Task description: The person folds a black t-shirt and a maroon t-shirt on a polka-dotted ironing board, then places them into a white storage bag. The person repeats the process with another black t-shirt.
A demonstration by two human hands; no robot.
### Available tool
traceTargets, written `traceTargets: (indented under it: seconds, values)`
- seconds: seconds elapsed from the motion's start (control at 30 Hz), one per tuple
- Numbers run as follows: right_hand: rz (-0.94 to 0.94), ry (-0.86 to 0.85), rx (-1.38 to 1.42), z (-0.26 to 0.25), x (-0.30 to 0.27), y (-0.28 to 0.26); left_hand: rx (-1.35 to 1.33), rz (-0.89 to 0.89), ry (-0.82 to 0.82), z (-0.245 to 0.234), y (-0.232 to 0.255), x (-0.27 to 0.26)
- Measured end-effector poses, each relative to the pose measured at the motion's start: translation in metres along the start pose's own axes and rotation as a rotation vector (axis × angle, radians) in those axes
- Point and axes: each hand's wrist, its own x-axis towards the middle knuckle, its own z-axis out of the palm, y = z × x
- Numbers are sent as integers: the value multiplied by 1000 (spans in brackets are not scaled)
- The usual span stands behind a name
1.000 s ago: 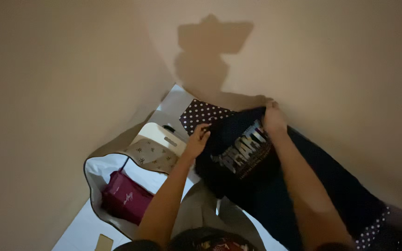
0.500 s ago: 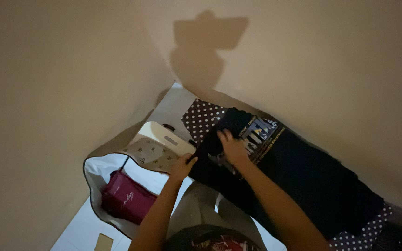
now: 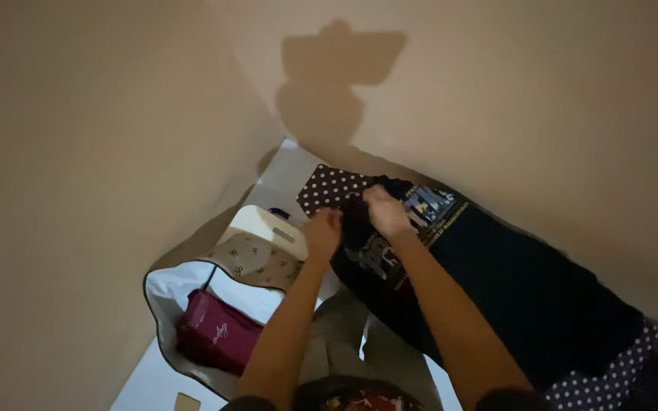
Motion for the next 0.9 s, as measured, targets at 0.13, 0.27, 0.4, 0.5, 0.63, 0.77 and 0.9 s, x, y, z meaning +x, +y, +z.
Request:
traceTargets:
  seconds: [0.13, 0.27, 0.4, 0.5, 0.63, 0.77, 0.9]
  values:
    - [312, 380, 217, -41, -76, 0, -23, 117, 498, -16, -5, -3]
    - [894, 317, 62, -63, -215, 13, -79, 663, 432, 9, 32, -39]
    - [1343, 462, -387, -47, -359, 29, 4, 1040, -379, 84, 87, -120]
    - [1611, 617, -243, -28, -429, 42, 286, 1507, -930, 135, 113, -186]
    - [1643, 554, 83, -15, -468, 61, 312, 1670, -938, 173, 135, -250]
    - [1436, 861, 1092, -15, -490, 71, 581, 1438, -1120, 191, 167, -293]
    - [1184, 978, 1673, -32, -518, 72, 568, 1501, -786, 202, 190, -328]
